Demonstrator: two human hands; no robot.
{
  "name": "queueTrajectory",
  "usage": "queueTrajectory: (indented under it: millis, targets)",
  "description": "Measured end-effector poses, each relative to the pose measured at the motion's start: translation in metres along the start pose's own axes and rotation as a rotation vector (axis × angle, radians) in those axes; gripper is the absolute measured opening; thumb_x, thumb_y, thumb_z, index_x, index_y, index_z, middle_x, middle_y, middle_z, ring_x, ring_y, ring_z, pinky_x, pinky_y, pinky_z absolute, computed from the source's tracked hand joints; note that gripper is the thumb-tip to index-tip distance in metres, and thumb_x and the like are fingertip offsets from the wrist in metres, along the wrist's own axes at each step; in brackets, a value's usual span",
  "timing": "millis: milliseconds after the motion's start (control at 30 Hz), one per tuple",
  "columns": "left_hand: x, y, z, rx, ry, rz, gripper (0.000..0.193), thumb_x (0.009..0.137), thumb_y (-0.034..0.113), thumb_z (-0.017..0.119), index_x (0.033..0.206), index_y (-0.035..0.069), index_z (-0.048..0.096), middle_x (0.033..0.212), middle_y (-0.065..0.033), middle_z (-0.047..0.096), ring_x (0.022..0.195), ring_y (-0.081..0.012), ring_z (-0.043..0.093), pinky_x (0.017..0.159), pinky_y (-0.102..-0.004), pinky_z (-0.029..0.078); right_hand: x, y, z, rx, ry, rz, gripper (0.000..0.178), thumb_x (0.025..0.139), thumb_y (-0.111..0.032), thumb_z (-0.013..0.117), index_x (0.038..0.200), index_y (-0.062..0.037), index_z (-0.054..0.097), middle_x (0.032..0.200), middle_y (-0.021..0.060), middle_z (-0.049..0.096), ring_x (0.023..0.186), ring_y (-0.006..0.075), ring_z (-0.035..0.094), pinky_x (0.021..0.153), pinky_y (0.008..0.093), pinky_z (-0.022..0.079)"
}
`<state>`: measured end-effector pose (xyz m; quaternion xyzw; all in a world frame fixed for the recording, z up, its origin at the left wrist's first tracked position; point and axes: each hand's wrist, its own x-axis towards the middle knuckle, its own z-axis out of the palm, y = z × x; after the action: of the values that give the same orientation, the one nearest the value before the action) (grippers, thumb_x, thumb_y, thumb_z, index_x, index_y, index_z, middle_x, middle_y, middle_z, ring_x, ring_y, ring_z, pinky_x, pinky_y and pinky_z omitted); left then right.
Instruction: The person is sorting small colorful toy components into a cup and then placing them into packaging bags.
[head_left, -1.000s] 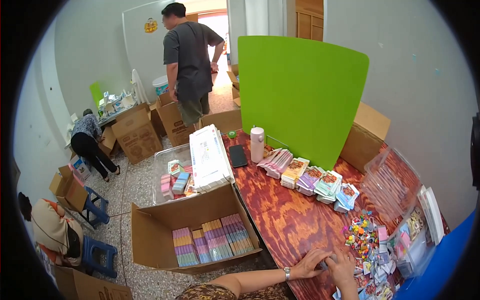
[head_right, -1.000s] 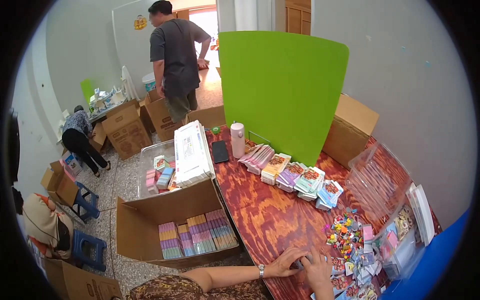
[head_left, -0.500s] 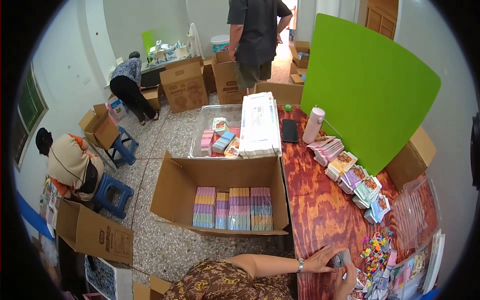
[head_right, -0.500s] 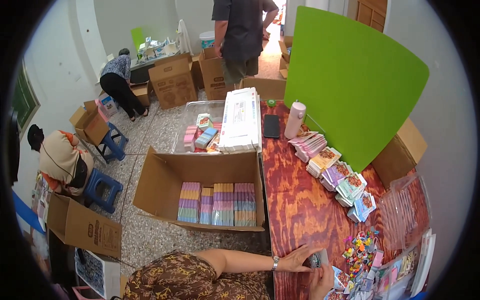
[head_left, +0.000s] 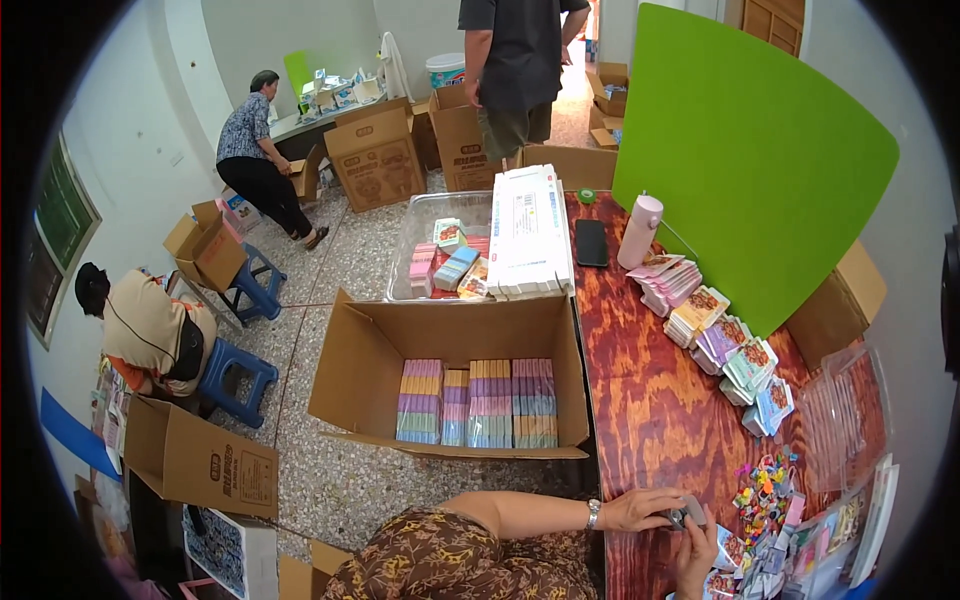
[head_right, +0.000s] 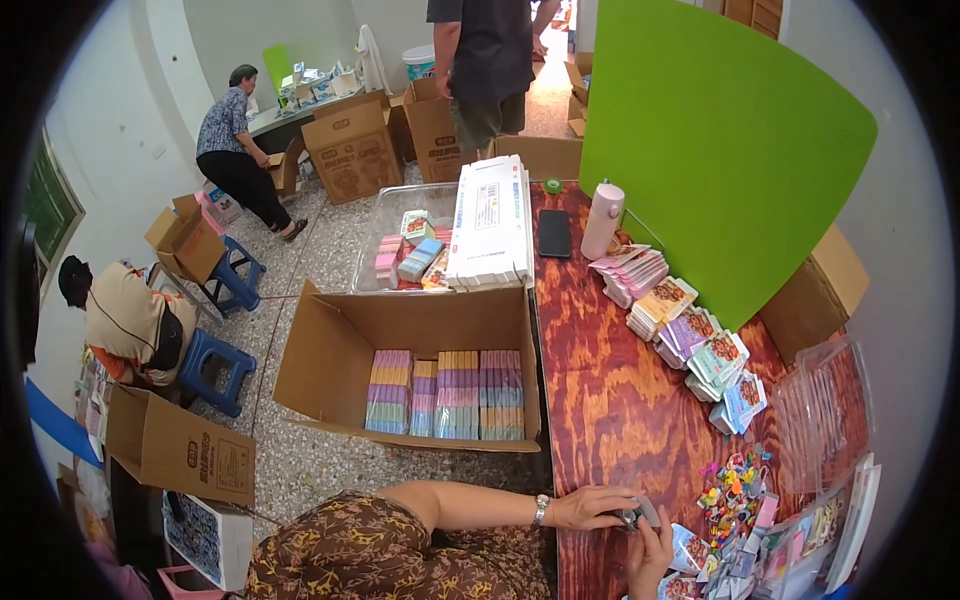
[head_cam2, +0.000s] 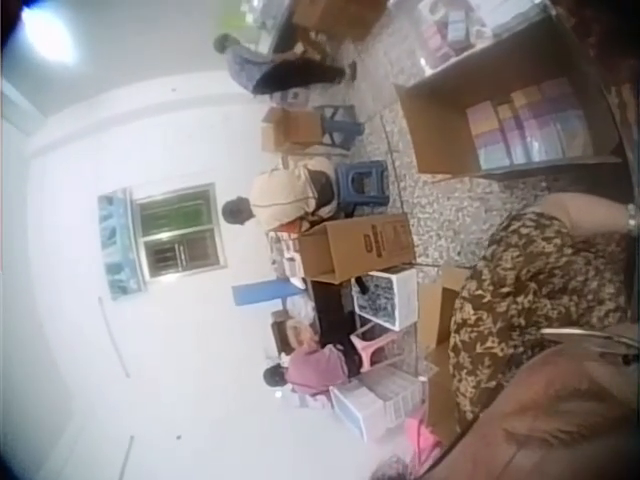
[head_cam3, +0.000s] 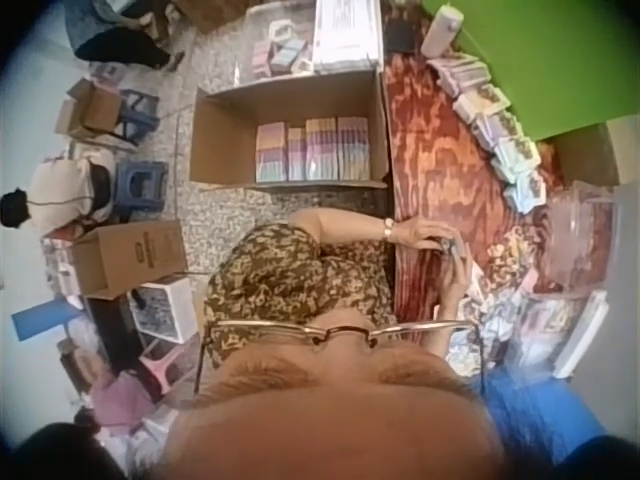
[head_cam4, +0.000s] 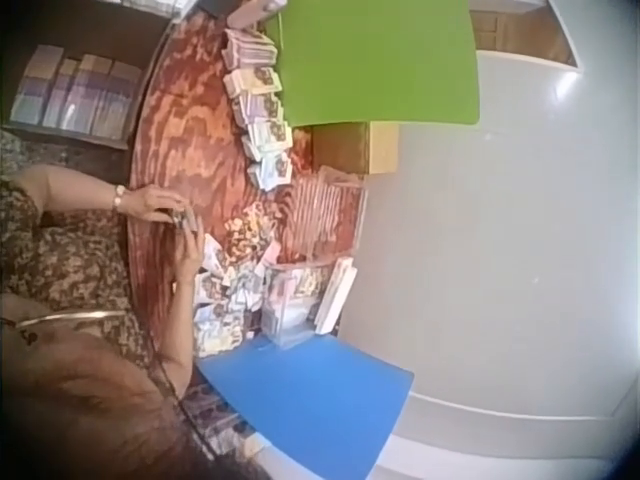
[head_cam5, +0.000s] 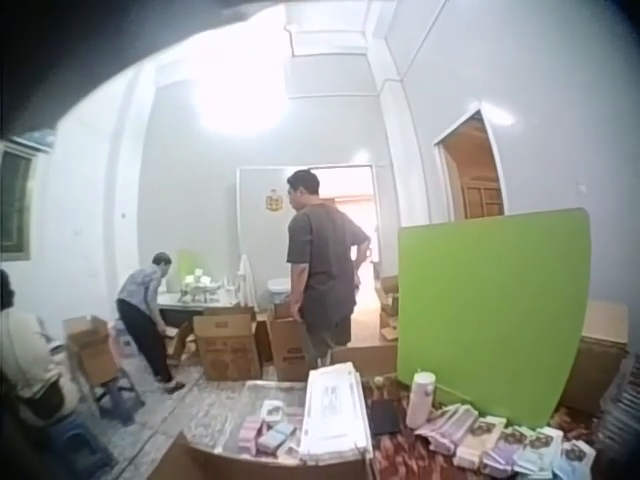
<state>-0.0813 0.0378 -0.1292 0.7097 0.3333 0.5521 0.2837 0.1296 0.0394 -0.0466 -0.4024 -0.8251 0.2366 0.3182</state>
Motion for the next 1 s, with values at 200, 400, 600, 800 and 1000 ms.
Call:
queueTrajectory:
  millis: [200,400,600,800,1000]
  targets:
    - [0.006,0.000,-0.011,0.008,-0.069,0.011,0.035,0.094,0.015,0.066,0.126,0.006,0.058,0.139,-0.0147,0.053,0.119,-0.0357,0.060,0.092,-0.0414,0.054,0.013,-0.010,-0.012,0.172,-0.085,0.115,0.025,0.091,0.010,0.055,0.113,0.0030,0.067,0.128,0.0240,0.059,0.117,0.0333,0.061,0.098,0.0368,0.048]
    - [0.013,0.004,-0.009,-0.092,-0.115,0.030,0.030,0.094,0.013,0.065,0.122,0.005,0.059,0.134,-0.0139,0.057,0.115,-0.0333,0.063,0.090,-0.0410,0.055,0.010,-0.014,-0.009,0.246,0.011,0.235,0.027,0.088,0.011,0.057,0.113,0.0020,0.064,0.110,0.0166,0.064,0.097,0.0300,0.067,0.086,0.0350,0.052]
    - [0.028,0.017,-0.027,-0.121,-0.137,-0.065,0.018,0.091,0.007,0.068,0.109,0.003,0.067,0.120,-0.0131,0.065,0.106,-0.0283,0.067,0.091,-0.0360,0.054,0.024,0.001,0.003,0.009,0.059,0.063,0.019,0.085,0.006,0.063,0.101,-0.0029,0.066,0.096,0.0161,0.067,0.088,0.0345,0.066,0.079,0.0404,0.053]
    - [0.031,0.017,-0.030,-0.039,-0.121,-0.136,0.024,0.088,0.007,0.072,0.111,0.004,0.070,0.119,-0.0118,0.067,0.099,-0.0236,0.069,0.083,-0.0322,0.056,0.030,-0.022,-0.006,0.056,0.017,0.015,0.023,0.087,-0.002,0.068,0.110,-0.0053,0.069,0.106,0.0137,0.069,0.097,0.0306,0.068,0.086,0.0395,0.054]
    - [0.029,0.023,-0.022,-0.030,-0.093,-0.202,0.027,0.085,0.008,0.075,0.112,0.006,0.070,0.116,-0.0125,0.068,0.090,-0.0228,0.071,0.074,-0.0323,0.058,0.026,-0.020,-0.018,0.154,-0.043,0.141,0.017,0.090,-0.008,0.069,0.107,-0.0049,0.072,0.109,0.0134,0.069,0.096,0.0296,0.068,0.084,0.0373,0.055]
